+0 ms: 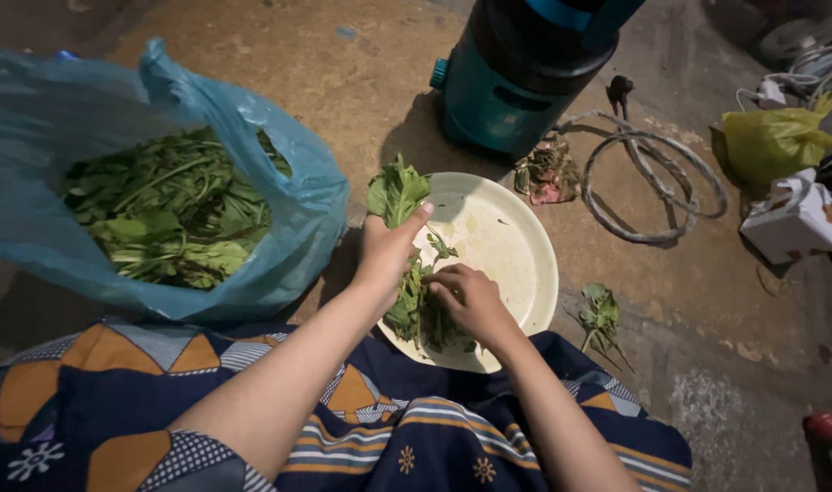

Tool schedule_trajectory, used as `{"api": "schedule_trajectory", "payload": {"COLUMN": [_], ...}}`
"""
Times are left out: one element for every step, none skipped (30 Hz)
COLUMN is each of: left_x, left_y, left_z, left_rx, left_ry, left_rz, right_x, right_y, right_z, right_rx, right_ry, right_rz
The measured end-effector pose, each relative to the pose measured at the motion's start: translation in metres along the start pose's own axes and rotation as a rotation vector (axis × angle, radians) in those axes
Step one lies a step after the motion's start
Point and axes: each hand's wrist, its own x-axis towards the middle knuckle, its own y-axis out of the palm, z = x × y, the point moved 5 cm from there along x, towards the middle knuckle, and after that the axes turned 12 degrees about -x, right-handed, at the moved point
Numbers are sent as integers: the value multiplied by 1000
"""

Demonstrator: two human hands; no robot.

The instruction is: The person sits on the floor and repeatedly picks leafy green vegetables from a blue plastic bag, removes leaves from stems by hand, and places the separated leaves into a white bowl. Stems and discarded parts are placed on the floor beside the bowl.

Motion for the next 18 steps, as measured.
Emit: {"api": "schedule_trajectory", "payload": {"left_x": [0,0,1,1,1,1,1,0,0,-1,-2,-1,0,0,0,0,1,0], "left_y": [0,-1,-2,-2,-2,-1,-1,-1,0,-1,-1,-2,-2,-2,-1,-1,-1,-2], "left_z": [2,2,2,2,1,0,0,1,1,2,2,1,0,0,1,1,1,2], "left_rx": [6,13,20,20,19,16,17,18,19,34,49,63,66,68,70,75,80,85], "left_ry": [-8,-13,-18,-14,-10,-8,-15,-22,-30,-37,-44,-48,-51,-56,-61,-65,-68,-73], "left_rz": [-7,-16,-25,-22,-18,-14,-20,-26,-33,-39,-45,-50,-45,-42,-39,-48,-57,-67], "right_x": [-1,-2,-2,-2,-1,0,0,-1,-1,-4,-8,-12,-15,-20,-26,-30,-34,-40], "right_y": [2,3,4,4,1,-5,-12,-17,-23,-28,-39,-51,-62,-68,-74,-77,-82,-86], "right_z": [2,-1,-4,-7,-8,-11,-14,-21,-28,-34,-37,-40,-44,-49,-55,-63,-75,-90], "right_rx": [-61,11,84,158,194,228,262,326,390,456,466,475,483,555,626,699,664,628], "right_ry": [-26,43,112,179,171,165,159,245,332,419,414,407,399,403,407,411,442,474], "right_rz": [-6,-1,4,9,-19,-47,-74,-66,-59,-47,-96,-148,-200,-197,-194,-192,-209,-224]}}
